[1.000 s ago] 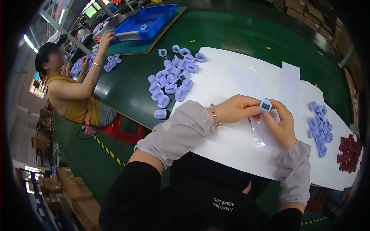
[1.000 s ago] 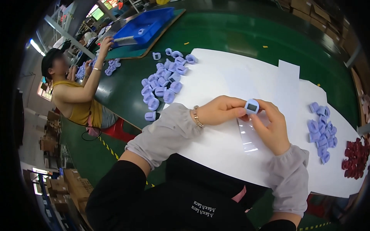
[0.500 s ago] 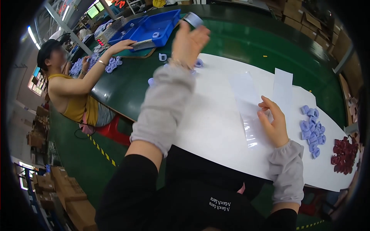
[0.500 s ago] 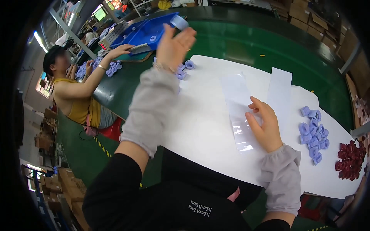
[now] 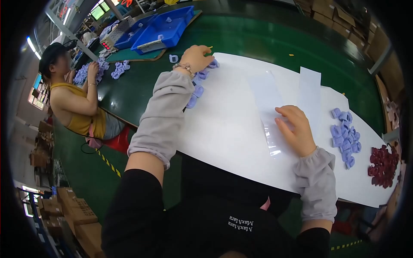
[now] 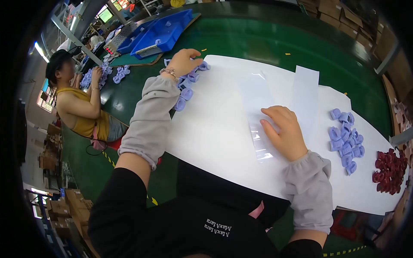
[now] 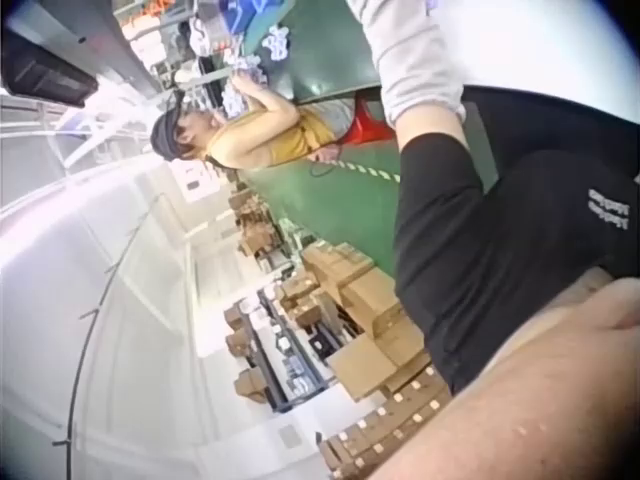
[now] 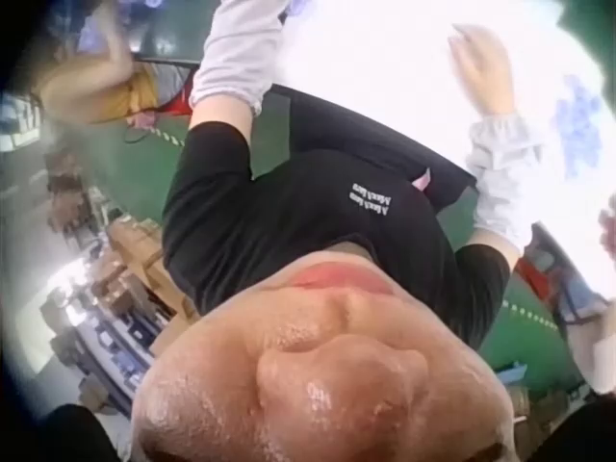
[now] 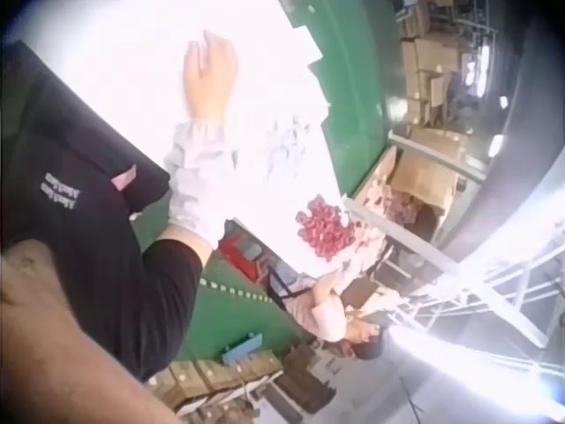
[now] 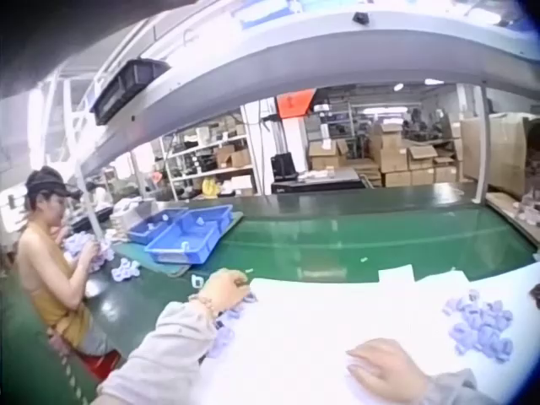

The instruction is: Packaging small blue electronic components into individual plastic bags at a production line.

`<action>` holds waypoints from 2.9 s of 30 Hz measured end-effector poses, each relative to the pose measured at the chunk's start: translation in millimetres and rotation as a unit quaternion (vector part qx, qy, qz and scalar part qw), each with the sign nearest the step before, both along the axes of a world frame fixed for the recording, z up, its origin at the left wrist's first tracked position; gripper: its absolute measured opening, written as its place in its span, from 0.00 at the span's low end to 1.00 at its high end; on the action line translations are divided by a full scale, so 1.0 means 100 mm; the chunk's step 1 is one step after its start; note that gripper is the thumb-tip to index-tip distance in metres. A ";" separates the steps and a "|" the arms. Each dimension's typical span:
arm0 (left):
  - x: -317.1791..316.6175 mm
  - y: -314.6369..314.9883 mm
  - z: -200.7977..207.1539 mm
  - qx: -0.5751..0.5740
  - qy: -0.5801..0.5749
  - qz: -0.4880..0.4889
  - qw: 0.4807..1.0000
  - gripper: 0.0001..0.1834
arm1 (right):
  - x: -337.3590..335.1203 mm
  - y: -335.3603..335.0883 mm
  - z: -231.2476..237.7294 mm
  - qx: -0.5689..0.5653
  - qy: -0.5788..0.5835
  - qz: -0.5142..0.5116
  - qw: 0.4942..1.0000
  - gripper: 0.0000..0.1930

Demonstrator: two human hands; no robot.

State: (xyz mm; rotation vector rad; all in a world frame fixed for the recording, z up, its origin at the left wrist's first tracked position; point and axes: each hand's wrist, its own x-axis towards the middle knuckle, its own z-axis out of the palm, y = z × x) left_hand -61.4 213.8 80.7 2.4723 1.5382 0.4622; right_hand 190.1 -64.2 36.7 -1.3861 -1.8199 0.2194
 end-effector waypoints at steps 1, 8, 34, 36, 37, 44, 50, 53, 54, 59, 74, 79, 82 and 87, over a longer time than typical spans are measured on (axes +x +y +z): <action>0.05 -0.03 -0.08 -0.002 0.000 -0.003 1.000 0.21 | 0.01 0.00 -0.01 -0.002 0.000 -0.003 1.000 0.13; 0.41 -0.23 -0.15 0.016 0.288 -0.083 0.954 0.26 | 0.05 -0.03 -0.02 0.006 -0.004 -0.005 1.000 0.13; 0.98 -1.69 -0.64 -0.471 -0.429 -0.308 0.707 0.18 | 0.06 0.03 -0.05 -0.033 0.207 -0.016 0.978 0.23; 0.97 -1.69 -0.65 -0.416 -0.411 -0.341 0.736 0.20 | 0.07 0.02 -0.05 -0.036 0.204 -0.020 0.978 0.24; 0.97 -1.69 -0.66 -0.417 -0.412 -0.339 0.736 0.20 | 0.07 0.03 -0.05 -0.036 0.203 -0.025 0.978 0.24; 0.92 -1.63 -0.62 -0.422 -0.388 -0.326 0.751 0.18 | 0.09 0.02 -0.01 -0.032 0.142 -0.030 0.989 0.26; 0.94 -1.68 -0.57 -0.444 -0.439 -0.339 0.704 0.17 | 0.10 0.03 -0.02 -0.045 0.162 -0.031 0.985 0.25; 0.92 -1.64 -0.58 -0.455 -0.424 -0.341 0.705 0.18 | 0.12 0.03 -0.01 -0.053 0.168 -0.023 0.984 0.25; 0.92 -1.62 -0.59 -0.459 -0.411 -0.340 0.711 0.18 | 0.14 0.03 0.02 -0.057 0.150 -0.024 0.987 0.25; 0.92 -1.61 -0.64 -0.439 -0.426 -0.355 0.707 0.18 | 0.30 0.02 0.05 -0.085 0.087 -0.032 0.992 0.25; 0.93 -1.61 -0.67 -0.434 -0.434 -0.354 0.706 0.18 | 0.34 0.03 -0.05 -0.089 -0.086 0.034 0.992 0.24; 0.96 -1.53 -0.68 -0.426 -0.452 -0.324 0.714 0.17 | 0.30 0.10 -0.15 -0.058 -0.134 0.040 0.988 0.17; 0.95 -1.47 -0.62 -0.385 -0.483 -0.249 0.746 0.20 | 0.27 0.12 -0.16 -0.056 -0.101 -0.001 0.993 0.13; 0.92 -1.46 -0.66 -0.344 -0.457 -0.289 0.768 0.26 | 0.16 0.08 -0.08 -0.136 0.109 -0.123 0.977 0.12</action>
